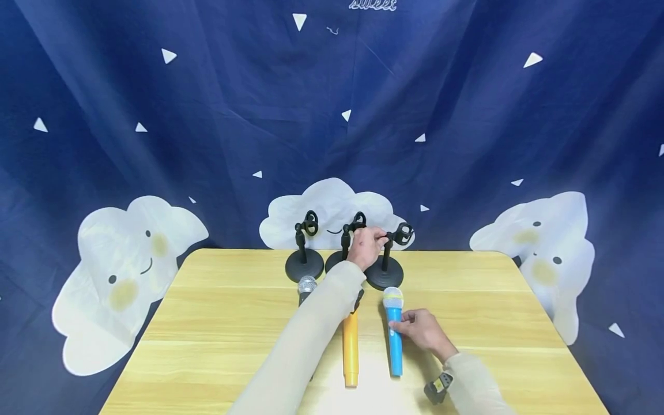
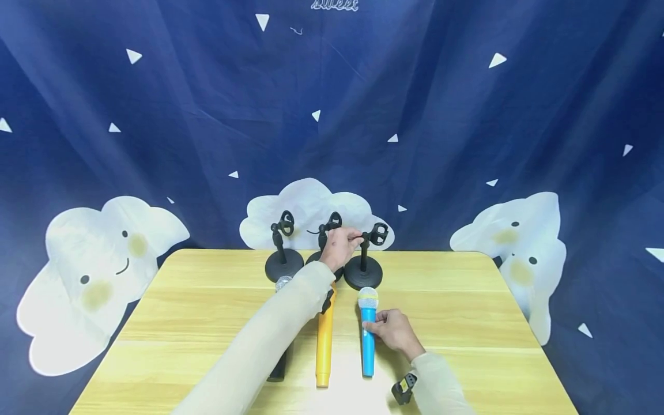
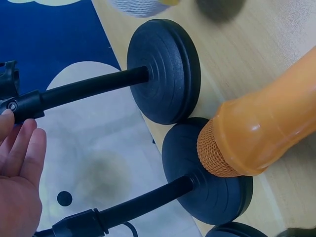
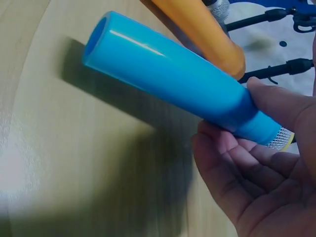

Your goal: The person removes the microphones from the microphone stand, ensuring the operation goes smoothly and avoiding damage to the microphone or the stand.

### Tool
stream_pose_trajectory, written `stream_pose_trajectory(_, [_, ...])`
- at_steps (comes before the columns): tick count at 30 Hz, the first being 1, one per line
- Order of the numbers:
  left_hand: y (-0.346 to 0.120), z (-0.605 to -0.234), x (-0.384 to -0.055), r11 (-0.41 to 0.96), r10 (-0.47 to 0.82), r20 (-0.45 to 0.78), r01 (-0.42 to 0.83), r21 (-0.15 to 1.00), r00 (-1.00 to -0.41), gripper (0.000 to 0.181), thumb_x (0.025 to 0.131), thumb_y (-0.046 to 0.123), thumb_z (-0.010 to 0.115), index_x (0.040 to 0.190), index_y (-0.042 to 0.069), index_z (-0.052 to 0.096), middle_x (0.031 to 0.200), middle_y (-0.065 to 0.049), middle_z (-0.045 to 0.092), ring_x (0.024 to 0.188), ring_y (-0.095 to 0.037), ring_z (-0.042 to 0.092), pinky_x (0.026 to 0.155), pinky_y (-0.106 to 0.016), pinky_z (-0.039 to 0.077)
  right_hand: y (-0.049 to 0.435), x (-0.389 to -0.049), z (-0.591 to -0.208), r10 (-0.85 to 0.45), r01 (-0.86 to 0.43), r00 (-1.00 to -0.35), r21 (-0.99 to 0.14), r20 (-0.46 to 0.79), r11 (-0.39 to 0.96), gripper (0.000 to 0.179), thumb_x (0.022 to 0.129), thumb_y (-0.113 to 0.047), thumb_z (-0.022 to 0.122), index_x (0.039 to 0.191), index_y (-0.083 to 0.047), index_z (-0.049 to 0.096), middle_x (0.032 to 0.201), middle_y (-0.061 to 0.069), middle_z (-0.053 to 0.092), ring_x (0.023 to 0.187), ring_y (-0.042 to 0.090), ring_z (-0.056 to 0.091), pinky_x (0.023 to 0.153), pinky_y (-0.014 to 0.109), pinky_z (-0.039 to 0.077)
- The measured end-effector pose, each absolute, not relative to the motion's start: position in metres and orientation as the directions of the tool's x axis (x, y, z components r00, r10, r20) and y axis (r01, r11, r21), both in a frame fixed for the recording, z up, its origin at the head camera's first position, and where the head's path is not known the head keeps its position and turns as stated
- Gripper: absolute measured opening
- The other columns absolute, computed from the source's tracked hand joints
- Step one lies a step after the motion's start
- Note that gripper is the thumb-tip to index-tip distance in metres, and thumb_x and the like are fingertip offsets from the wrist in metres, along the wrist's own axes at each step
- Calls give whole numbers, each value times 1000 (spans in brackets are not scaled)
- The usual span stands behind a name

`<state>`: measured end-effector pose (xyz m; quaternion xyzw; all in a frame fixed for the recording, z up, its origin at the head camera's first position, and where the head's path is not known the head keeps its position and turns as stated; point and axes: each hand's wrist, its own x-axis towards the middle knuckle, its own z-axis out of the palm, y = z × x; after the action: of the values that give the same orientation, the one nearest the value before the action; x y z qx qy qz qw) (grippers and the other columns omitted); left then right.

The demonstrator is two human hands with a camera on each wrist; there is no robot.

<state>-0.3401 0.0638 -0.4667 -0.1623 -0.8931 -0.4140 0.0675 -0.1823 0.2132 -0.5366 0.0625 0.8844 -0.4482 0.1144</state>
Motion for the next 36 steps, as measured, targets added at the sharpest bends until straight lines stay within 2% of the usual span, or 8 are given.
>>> stream_pose_trajectory(5, [63,-467,-340,607,229,263,348,715,-937,17,93,15,71,109,9,77,103,-1,76,94,-13,72,81,-18,54,210,-184,-542,18,239,-957,-752,-290,614,20,87,-19,78,85,-1,70,71,2,66,67,18,67,62,33,57])
stream_pose_trajectory(14, [62,-467,-339,613,231,257,346,710,-938,18,94,16,71,110,10,78,105,0,76,97,-13,71,84,-19,54,207,-188,-546,36,263,-949,-728,-312,633,20,88,-19,77,81,-2,69,69,2,65,66,17,63,58,27,49])
stream_pose_trajectory(28, [56,-467,-334,588,259,220,334,737,-940,22,95,15,69,115,9,76,110,-2,75,101,-13,70,86,-19,53,202,-193,-551,51,286,-939,-691,-341,664,22,89,-22,77,79,-3,71,66,2,64,62,14,60,55,25,46])
stream_pose_trajectory(36, [50,-468,-332,583,301,268,399,708,-915,21,94,13,70,114,10,76,109,0,75,101,-12,70,85,-17,52,205,-196,-553,23,263,-945,-712,-327,652,26,89,-25,77,83,0,72,68,2,67,64,15,65,58,28,51])
